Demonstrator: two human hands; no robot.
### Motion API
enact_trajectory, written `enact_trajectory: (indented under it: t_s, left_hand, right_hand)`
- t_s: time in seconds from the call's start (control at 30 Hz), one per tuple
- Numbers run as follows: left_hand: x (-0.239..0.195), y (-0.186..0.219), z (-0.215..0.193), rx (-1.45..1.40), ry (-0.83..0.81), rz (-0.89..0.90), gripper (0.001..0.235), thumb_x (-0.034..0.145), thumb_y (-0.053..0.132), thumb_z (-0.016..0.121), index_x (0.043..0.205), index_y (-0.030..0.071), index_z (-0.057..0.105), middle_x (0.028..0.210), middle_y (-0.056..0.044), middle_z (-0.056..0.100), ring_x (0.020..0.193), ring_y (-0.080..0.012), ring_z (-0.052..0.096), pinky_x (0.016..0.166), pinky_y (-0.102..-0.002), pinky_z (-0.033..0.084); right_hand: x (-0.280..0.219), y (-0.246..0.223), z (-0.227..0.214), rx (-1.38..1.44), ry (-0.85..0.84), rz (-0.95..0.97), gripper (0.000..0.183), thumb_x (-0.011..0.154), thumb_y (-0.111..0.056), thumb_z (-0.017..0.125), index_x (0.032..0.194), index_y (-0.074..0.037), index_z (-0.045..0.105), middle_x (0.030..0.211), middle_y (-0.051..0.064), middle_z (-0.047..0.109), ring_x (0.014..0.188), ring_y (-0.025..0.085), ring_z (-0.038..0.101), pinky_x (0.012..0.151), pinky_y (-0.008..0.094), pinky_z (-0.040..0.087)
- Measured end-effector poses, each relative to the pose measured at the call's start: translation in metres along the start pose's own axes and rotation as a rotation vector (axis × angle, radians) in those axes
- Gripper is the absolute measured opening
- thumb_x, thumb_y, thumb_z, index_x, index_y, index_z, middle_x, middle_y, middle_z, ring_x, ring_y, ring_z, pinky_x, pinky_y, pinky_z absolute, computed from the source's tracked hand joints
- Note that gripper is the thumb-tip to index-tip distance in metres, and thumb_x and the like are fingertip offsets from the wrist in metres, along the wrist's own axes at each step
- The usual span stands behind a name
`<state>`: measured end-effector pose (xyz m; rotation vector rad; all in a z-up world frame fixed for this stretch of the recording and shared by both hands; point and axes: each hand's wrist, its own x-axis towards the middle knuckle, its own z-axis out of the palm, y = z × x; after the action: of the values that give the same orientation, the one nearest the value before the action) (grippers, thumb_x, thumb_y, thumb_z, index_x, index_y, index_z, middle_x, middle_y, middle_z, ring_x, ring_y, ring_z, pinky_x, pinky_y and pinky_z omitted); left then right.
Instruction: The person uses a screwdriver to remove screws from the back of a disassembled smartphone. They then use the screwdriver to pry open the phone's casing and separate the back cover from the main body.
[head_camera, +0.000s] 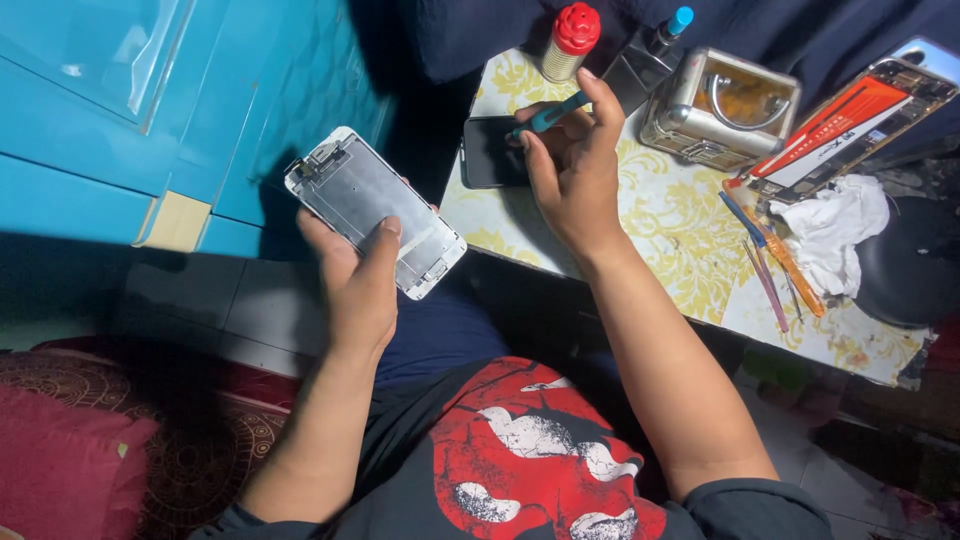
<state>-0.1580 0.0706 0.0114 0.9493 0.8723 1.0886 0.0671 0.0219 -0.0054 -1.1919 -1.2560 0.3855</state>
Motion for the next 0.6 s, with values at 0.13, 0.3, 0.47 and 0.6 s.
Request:
enact_trajectory:
  t_s: [0.13,0.3,0.47,0.6]
  left_hand:
    - [-0.002,-0.003,-0.001,0.177,-0.016,0.142,0.086,0.096,0.000,0.062,0.157,0.020,0.006,0.160,-0.022,0.039,0.134,-0.0286,0.056,0.112,-0.043,0.052]
    - [-0.005,0.002,0.001,0.415,-0.137,0.362,0.077,0.102,-0.005,0.061,0.162,0.013,0.016,0.172,-0.018,0.020,0.161,-0.0321,0.026,0.133,-0.044,0.027]
    - [-0.012,-0.006,0.029,0.488,-0.163,0.197,0.030,0.102,0.011,0.058,0.132,0.017,0.064,0.141,-0.010,0.063,0.126,-0.0196,0.061,0.101,-0.030,0.052]
    - [-0.016,-0.018,0.067,0.532,-0.370,0.195,0.028,0.102,0.020,0.061,0.128,0.014,0.070,0.128,-0.011,0.069,0.120,-0.0190,0.064,0.105,-0.031,0.049]
  right_hand:
    - [-0.001,0.003,-0.001,0.027,0.024,0.004,0.066,0.111,0.010,0.057,0.156,-0.020,0.019,0.124,0.025,0.063,0.109,0.028,0.069,0.104,0.037,0.059]
    - [-0.003,0.002,-0.005,0.041,0.051,-0.032,0.065,0.110,0.009,0.058,0.155,-0.020,0.020,0.124,0.027,0.063,0.109,0.028,0.069,0.102,0.038,0.062]
    - [-0.019,-0.020,-0.029,0.199,0.236,0.071,0.071,0.113,0.012,0.056,0.157,-0.025,0.014,0.128,0.029,0.064,0.097,0.031,0.073,0.099,0.040,0.062]
    - [-0.038,-0.028,-0.068,0.246,0.488,0.249,0.076,0.113,0.001,0.059,0.158,-0.029,0.007,0.129,0.022,0.069,0.095,0.033,0.081,0.087,0.036,0.069]
